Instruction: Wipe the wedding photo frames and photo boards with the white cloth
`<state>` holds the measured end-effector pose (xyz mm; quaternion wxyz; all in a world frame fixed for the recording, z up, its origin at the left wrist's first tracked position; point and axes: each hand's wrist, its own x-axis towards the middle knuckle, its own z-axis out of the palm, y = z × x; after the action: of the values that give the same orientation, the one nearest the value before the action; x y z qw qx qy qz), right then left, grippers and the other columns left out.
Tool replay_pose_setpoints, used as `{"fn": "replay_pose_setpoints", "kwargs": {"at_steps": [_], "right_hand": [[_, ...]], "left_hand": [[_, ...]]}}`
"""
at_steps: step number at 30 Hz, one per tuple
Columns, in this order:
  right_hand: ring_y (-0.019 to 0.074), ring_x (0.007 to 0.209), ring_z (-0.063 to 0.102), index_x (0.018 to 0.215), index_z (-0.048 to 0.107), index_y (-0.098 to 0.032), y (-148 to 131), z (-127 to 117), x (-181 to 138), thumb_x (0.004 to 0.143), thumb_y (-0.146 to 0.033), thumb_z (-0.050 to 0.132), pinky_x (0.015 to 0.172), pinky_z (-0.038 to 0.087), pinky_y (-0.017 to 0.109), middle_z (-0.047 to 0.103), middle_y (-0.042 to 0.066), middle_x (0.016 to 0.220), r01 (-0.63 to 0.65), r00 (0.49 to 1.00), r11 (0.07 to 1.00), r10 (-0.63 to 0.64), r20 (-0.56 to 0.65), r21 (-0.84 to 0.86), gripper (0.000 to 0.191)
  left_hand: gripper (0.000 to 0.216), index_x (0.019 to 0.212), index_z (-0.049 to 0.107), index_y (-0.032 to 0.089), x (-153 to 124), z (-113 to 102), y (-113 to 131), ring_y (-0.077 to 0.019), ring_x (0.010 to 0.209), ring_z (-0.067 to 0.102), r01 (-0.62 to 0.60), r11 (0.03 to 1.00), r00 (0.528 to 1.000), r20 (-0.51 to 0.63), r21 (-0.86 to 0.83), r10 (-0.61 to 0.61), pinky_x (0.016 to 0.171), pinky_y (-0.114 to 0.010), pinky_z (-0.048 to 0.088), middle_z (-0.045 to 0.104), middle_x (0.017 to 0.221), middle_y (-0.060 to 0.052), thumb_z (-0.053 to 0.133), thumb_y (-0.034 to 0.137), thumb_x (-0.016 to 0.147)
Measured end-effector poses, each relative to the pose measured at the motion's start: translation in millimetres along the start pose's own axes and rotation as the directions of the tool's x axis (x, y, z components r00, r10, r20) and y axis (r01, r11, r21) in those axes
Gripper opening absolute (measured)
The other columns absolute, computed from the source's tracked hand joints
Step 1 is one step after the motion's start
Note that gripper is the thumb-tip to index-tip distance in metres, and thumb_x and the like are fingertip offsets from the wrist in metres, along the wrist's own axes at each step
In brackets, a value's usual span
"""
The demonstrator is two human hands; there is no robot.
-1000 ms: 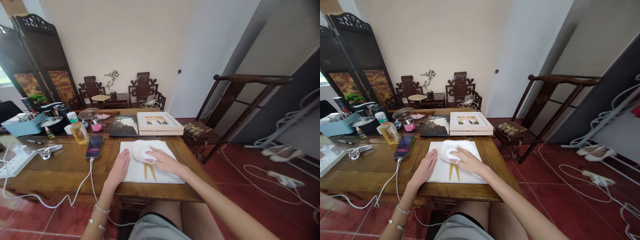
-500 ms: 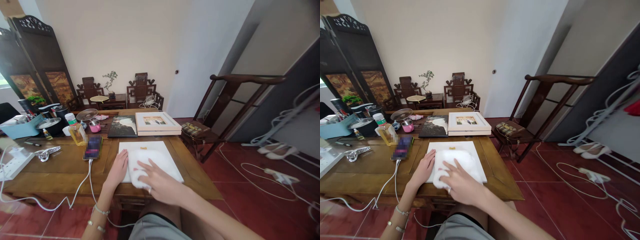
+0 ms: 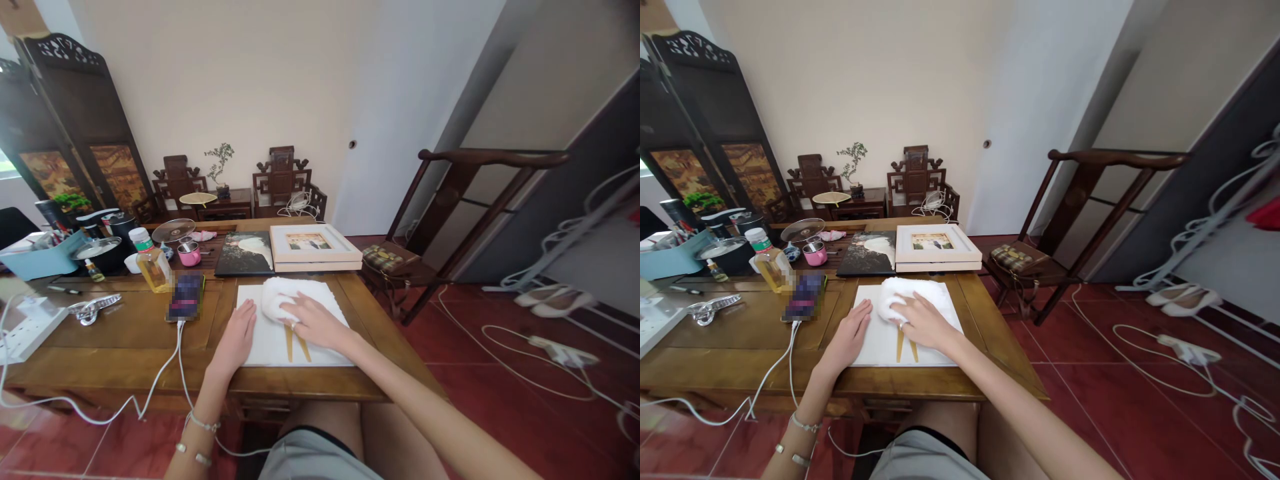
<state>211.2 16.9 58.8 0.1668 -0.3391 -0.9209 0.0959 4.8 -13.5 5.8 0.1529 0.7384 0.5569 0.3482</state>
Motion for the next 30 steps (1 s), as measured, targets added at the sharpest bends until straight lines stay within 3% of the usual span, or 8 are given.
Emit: {"fn": "replay_pose_setpoints", "kwargs": {"at_steps": [3, 6, 11, 15, 17, 20, 23, 30], "right_hand": [[0.0282, 0.128, 0.041, 0.103, 0.060, -0.017, -6, 11, 16, 0.085, -0.013, 0.042, 0.103, 0.026, 0.052, 0.060, 0.016, 0.122, -0.108, 0.994, 0.992, 0.106, -0.037, -0.066, 0.026], [0.0304, 0.133, 0.033, 0.109, 0.058, -0.015, -26, 22, 20, 0.081, -0.012, 0.046, 0.105, 0.019, 0.058, 0.061, 0.019, 0.118, -0.111, 0.994, 0.987, 0.110, -0.017, -0.118, 0.031], [0.0271, 0.134, 0.031, 0.105, 0.059, -0.016, -52, 21, 2, 0.076, -0.009, 0.048, 0.108, 0.017, 0.056, 0.061, 0.018, 0.117, 0.078, 0.994, 0.996, -0.074, 0.085, -0.049, 0.031], [0.0199, 0.132, 0.036, 0.099, 0.061, -0.019, -52, -1, -25, 0.076, -0.008, 0.048, 0.112, 0.017, 0.045, 0.062, 0.013, 0.118, 0.279, 0.945, 0.955, -0.292, 0.146, 0.101, 0.028], [0.0186, 0.126, 0.043, 0.096, 0.062, -0.020, -47, -12, -36, 0.077, -0.008, 0.049, 0.112, 0.019, 0.040, 0.063, 0.009, 0.117, 0.299, 0.933, 0.942, -0.322, 0.162, 0.151, 0.027], [0.0211, 0.116, 0.052, 0.092, 0.063, -0.022, -35, -21, -46, 0.085, -0.017, 0.047, 0.106, 0.029, 0.037, 0.067, 0.006, 0.104, 0.186, 0.957, 0.972, -0.212, 0.198, 0.142, 0.019], [0.0265, 0.117, 0.050, 0.096, 0.063, -0.021, -17, -21, -43, 0.092, -0.031, 0.041, 0.099, 0.035, 0.039, 0.066, 0.009, 0.102, 0.042, 0.983, 0.997, -0.052, 0.175, 0.060, 0.024], [0.0260, 0.089, 0.058, 0.090, 0.061, -0.016, 8, -5, 22, 0.089, -0.017, 0.040, 0.079, 0.041, 0.034, 0.065, 0.008, 0.085, -0.080, 0.997, 0.996, 0.079, 0.020, 0.046, 0.021]], "left_hand": [[0.045, 0.130, 0.050, 0.013, -1, -2, 4, -0.0216, 0.134, 0.037, 0.005, 0.999, 1.000, 0.006, -0.040, -0.004, 0.115, -0.044, 0.024, 0.048, 0.139, -0.012, 0.030, 0.035, 0.096], [0.050, 0.134, 0.044, 0.012, -3, -5, 10, -0.0217, 0.134, 0.037, 0.028, 0.994, 0.999, -0.016, -0.108, -0.030, 0.115, -0.044, 0.022, 0.046, 0.141, -0.012, 0.028, 0.040, 0.096], [0.059, 0.139, 0.037, 0.010, -7, -12, 13, -0.0193, 0.136, 0.035, 0.049, 0.968, 0.992, -0.103, -0.248, -0.077, 0.115, -0.039, 0.024, 0.039, 0.146, -0.012, 0.019, 0.047, 0.096], [0.059, 0.139, 0.037, 0.011, -8, -13, 13, -0.0201, 0.135, 0.036, 0.068, 0.972, 0.991, -0.100, -0.226, -0.093, 0.114, -0.040, 0.026, 0.039, 0.145, -0.012, 0.018, 0.047, 0.096], [0.058, 0.139, 0.037, 0.011, -8, -11, 13, -0.0203, 0.136, 0.035, 0.059, 0.981, 0.994, -0.076, -0.184, -0.074, 0.114, -0.040, 0.026, 0.039, 0.146, -0.012, 0.020, 0.046, 0.096], [0.054, 0.137, 0.040, 0.011, -7, -9, 11, -0.0215, 0.136, 0.035, 0.057, 0.994, 0.998, -0.022, -0.095, -0.059, 0.115, -0.044, 0.024, 0.040, 0.144, -0.013, 0.024, 0.042, 0.096], [0.048, 0.130, 0.049, 0.012, -5, -7, 9, -0.0227, 0.135, 0.036, 0.028, 1.000, 0.999, 0.035, -0.006, -0.028, 0.114, -0.047, 0.023, 0.045, 0.141, -0.014, 0.029, 0.038, 0.096], [0.040, 0.124, 0.056, 0.014, -5, -4, 5, -0.0226, 0.133, 0.039, -0.020, 0.999, 0.999, 0.031, 0.049, 0.018, 0.113, -0.047, 0.026, 0.049, 0.138, -0.013, 0.033, 0.029, 0.095]]}}
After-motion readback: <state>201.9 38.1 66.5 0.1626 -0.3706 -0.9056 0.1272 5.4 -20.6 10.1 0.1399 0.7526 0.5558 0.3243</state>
